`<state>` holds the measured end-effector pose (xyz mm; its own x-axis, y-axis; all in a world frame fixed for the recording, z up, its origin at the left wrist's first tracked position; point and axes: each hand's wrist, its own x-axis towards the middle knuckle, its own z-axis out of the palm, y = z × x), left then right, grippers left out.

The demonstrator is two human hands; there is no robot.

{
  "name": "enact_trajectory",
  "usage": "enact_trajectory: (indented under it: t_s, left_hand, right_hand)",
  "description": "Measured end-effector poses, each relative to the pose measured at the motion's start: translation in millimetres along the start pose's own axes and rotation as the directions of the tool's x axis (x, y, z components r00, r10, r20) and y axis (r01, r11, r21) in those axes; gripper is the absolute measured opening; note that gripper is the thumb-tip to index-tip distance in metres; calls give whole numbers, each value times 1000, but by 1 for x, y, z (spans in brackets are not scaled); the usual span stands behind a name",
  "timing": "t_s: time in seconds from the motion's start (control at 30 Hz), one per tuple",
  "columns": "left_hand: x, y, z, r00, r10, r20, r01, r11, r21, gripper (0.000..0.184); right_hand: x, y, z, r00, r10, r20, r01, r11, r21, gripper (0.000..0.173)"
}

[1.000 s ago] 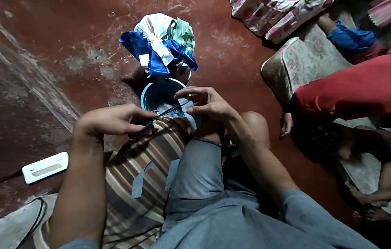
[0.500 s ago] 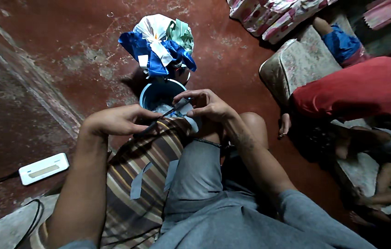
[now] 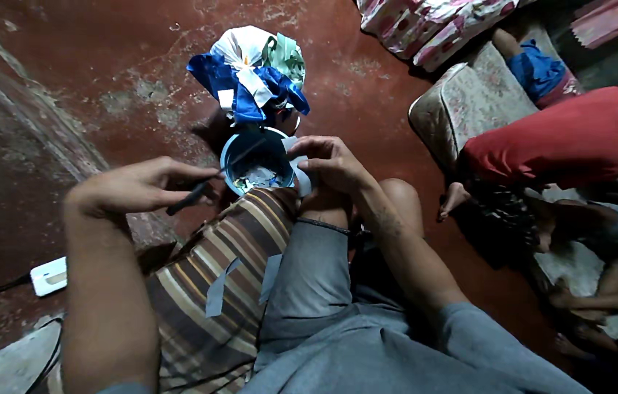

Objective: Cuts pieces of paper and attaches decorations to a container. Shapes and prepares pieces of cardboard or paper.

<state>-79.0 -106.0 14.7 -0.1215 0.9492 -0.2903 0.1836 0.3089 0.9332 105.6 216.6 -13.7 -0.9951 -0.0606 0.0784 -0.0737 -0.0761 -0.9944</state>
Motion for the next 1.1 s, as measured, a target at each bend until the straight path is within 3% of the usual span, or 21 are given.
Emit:
enact_trajectory:
  t_s: [0.13, 0.33, 0.5, 0.7, 0.97, 1.1]
  left_hand:
    - [-9, -1, -5, 997, -46, -58, 49, 998, 41, 50]
    - [13, 5, 9, 992, -67, 106, 62, 997, 47, 47]
    - [26, 2, 19, 988, -6, 152, 0, 999, 42, 48]
    - [34, 7, 27, 986, 25, 162, -26, 1000, 2, 46]
    - [41, 2, 28, 981, 66, 181, -72, 997, 24, 45]
    - [22, 3, 18, 995, -16, 103, 14, 1000, 19, 49]
  right_hand:
    - [4, 2, 1, 999, -36, -12, 36, 999, 21, 31]
    - [-18, -6, 11, 999, 22, -48, -25, 998, -62, 39]
    - [2, -3, 8, 997, -11, 79, 16, 998, -56, 43]
    - [1, -6, 10, 993, 32, 116, -21, 996, -87, 41]
    - [-16, -11, 15, 994, 84, 71, -75, 990, -120, 42]
    - [-3, -12, 6, 999, 19, -34, -20, 1000, -22, 44]
